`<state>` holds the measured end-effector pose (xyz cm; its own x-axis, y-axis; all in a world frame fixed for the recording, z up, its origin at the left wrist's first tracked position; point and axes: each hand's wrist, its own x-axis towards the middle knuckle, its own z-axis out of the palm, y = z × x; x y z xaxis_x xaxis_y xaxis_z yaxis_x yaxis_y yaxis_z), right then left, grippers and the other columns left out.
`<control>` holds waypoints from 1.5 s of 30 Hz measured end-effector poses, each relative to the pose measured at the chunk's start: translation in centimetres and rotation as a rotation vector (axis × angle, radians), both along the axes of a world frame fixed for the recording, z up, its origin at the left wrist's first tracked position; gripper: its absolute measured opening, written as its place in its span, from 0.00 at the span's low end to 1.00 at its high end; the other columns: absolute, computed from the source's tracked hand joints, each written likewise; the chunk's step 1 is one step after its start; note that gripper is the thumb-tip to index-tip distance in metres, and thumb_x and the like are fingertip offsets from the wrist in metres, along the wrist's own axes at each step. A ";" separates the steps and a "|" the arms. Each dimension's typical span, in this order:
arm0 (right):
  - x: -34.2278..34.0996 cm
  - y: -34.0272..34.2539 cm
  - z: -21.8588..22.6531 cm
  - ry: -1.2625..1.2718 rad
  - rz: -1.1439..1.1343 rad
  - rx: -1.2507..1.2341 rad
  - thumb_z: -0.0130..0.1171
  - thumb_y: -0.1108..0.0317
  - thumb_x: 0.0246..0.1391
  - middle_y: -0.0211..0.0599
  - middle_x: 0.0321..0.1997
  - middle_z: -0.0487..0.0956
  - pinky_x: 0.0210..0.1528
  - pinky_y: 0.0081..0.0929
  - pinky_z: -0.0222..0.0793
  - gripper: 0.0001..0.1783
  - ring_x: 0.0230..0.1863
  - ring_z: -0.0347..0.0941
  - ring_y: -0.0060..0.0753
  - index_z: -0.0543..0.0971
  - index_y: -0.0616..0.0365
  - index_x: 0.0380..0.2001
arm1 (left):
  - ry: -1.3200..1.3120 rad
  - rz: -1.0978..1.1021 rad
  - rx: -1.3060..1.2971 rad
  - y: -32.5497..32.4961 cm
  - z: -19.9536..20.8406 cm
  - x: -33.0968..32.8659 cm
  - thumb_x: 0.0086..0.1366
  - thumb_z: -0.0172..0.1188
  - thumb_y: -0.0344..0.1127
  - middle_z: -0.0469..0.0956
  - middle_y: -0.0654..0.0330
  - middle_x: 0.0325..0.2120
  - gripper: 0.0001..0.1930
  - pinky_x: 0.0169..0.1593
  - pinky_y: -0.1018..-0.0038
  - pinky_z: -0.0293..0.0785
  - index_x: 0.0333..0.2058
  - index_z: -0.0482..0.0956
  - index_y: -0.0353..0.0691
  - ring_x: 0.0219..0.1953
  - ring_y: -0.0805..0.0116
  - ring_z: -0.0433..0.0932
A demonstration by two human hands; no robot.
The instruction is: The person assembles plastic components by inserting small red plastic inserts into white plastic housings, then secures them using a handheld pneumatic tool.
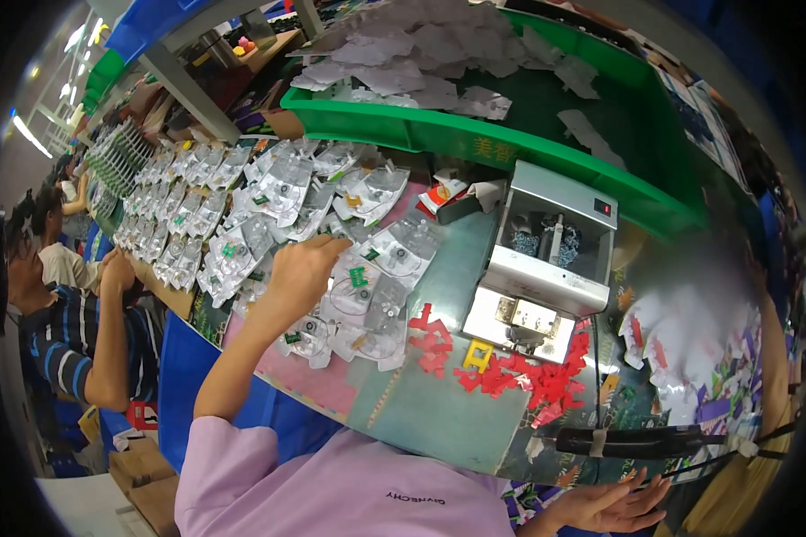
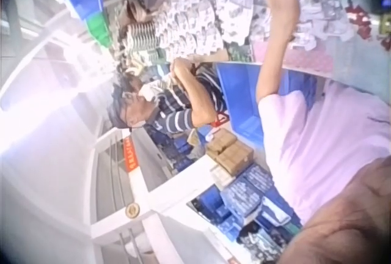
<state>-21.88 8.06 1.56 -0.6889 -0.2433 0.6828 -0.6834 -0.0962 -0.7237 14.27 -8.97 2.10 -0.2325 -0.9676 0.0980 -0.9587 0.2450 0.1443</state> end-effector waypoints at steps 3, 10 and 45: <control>0.1 -0.1 0.0 0.107 0.054 -0.055 0.42 0.74 0.55 0.50 0.56 0.59 0.53 0.37 0.60 0.27 0.54 0.59 0.43 0.47 0.64 0.56 | 0.114 -0.029 -0.059 -0.6 -0.5 0.7 0.50 0.55 0.27 0.76 0.55 0.25 0.06 0.30 0.66 0.70 0.29 0.77 0.39 0.26 0.55 0.75; 0.2 0.4 -0.7 0.202 0.245 -0.044 0.41 0.76 0.54 0.53 0.49 0.63 0.45 0.34 0.65 0.27 0.43 0.64 0.39 0.46 0.65 0.56 | 0.237 -0.040 -0.035 0.0 2.9 1.9 0.48 0.56 0.26 0.76 0.53 0.23 0.04 0.28 0.67 0.68 0.26 0.76 0.35 0.24 0.56 0.74; 4.0 -8.3 1.2 -0.544 1.247 0.756 0.52 0.73 0.49 0.20 0.20 0.72 0.15 0.08 0.51 0.20 0.13 0.57 0.05 0.71 0.55 0.48 | 1.706 -0.152 1.226 9.5 -1.3 -12.0 0.51 0.57 0.23 0.69 0.54 0.41 0.28 0.33 0.70 0.78 0.51 0.56 0.31 0.39 0.65 0.73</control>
<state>-17.93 -0.19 2.76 0.0886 -0.9895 -0.1141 -0.1005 0.1050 -0.9894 2.30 0.52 0.84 -0.6871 -0.6738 -0.2718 0.2793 -0.5903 0.7574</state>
